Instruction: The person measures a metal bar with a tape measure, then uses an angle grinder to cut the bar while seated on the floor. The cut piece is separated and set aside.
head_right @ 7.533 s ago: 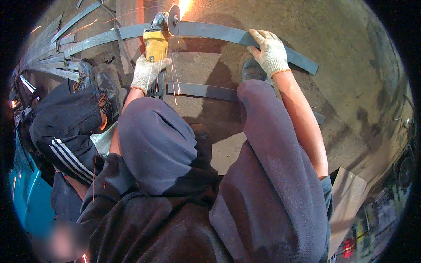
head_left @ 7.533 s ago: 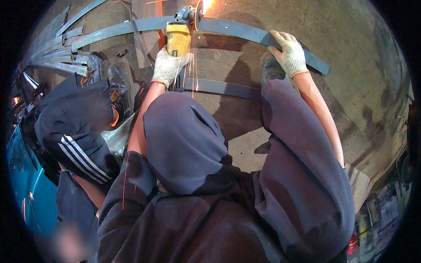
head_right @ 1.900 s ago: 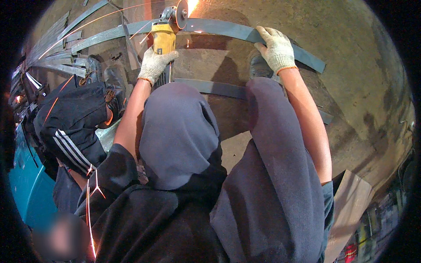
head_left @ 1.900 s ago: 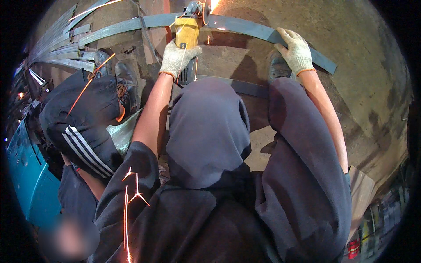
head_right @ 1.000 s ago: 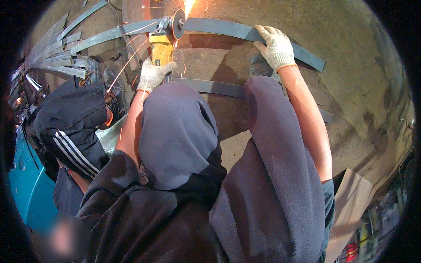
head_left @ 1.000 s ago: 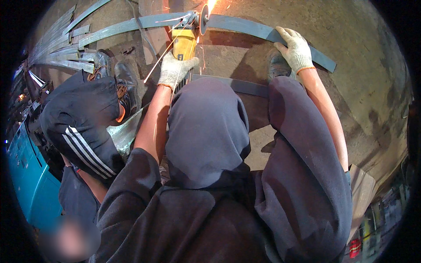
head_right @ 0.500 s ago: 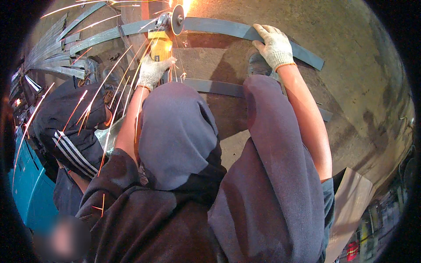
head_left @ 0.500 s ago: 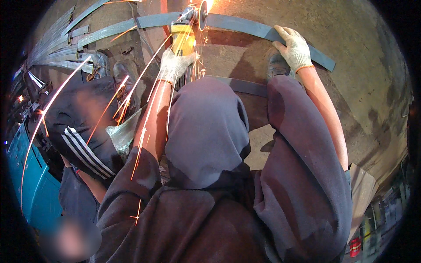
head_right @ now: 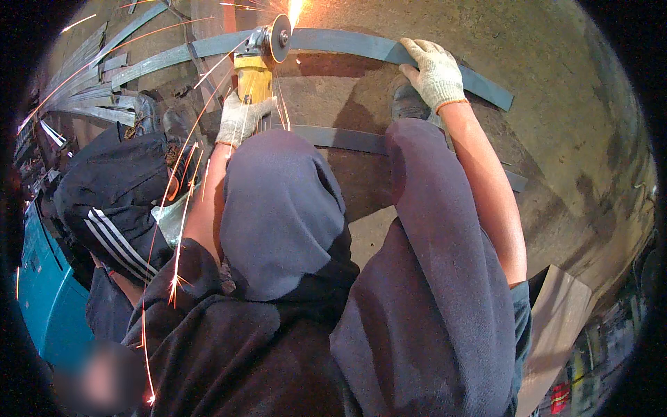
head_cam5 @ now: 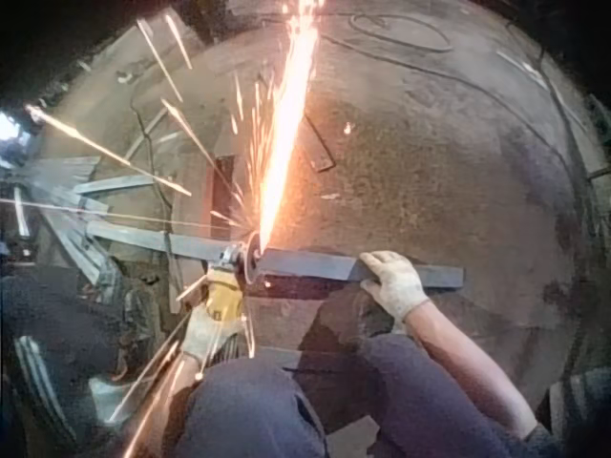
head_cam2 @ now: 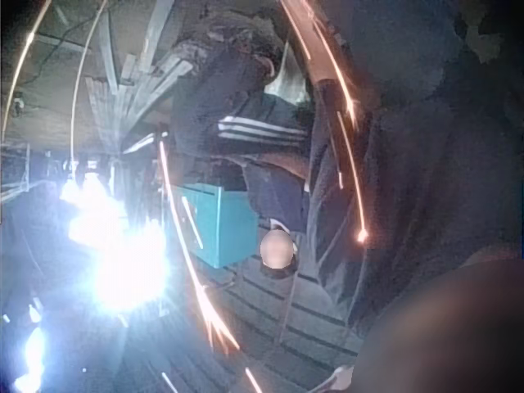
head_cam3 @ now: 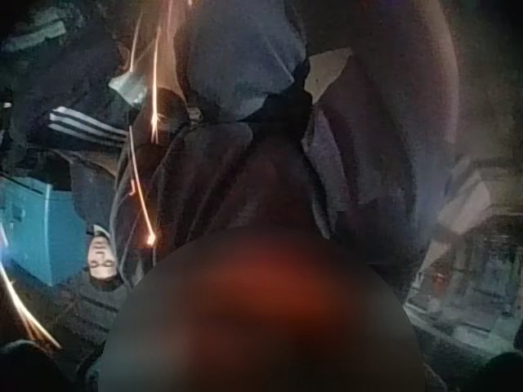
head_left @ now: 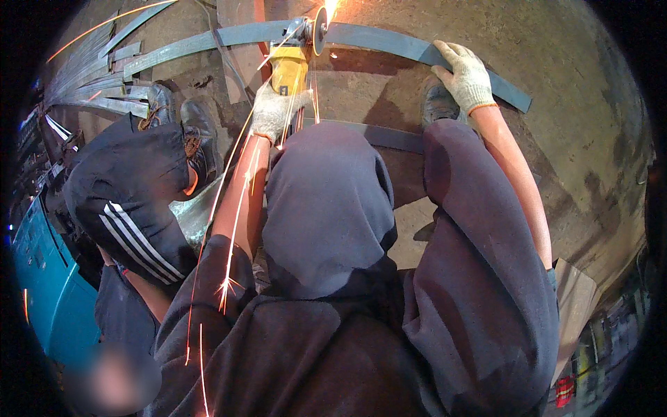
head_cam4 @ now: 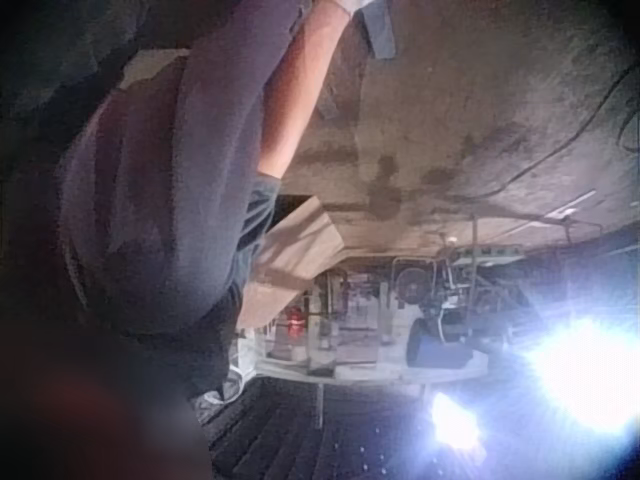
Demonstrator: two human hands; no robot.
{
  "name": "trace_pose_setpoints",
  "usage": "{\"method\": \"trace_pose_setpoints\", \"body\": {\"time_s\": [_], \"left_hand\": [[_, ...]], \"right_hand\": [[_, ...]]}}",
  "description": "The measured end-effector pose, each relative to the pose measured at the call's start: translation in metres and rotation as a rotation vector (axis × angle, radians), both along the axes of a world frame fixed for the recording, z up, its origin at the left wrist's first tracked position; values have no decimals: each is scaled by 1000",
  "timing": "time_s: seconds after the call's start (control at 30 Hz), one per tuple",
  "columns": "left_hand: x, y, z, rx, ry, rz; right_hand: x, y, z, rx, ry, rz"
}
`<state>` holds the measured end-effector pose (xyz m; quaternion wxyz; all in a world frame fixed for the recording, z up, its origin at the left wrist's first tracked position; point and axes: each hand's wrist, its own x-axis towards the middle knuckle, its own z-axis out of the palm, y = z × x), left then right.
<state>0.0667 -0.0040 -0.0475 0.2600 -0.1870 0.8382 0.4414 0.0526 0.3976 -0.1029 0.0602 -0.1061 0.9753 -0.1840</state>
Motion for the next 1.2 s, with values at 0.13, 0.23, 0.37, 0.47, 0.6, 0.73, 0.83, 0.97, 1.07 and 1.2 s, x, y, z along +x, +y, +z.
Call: {"method": "trace_pose_setpoints", "body": {"time_s": [0.13,0.23,0.37,0.47,0.6,0.73,0.83,0.97,1.07,1.2], "left_hand": [[8,-28,-42,-163,59,-66],[2,-20,-31,-189,158,-245],[-6,1,-13,20,50,20],[-8,2,-8,30,-18,47],[-7,-1,-6,-96,-13,-57],[3,-4,-11,48,13,73],[5,-7,-16,14,33,47],[3,0,-1,-46,3,1],[2,10,17,-119,-25,6],[7,-1,0,-3,9,33]], "right_hand": [[-1,-2,4,-7,-11,-1],[0,-1,2,0,-11,-1],[0,1,0,9,-21,-4],[0,0,2,7,-14,-1],[0,-1,1,-2,-7,5],[-1,-3,9,-24,-5,1],[0,-1,4,-12,-2,4],[0,-1,1,-20,2,-5],[1,-1,3,-26,2,-5],[0,-3,5,-30,0,-7]]}}
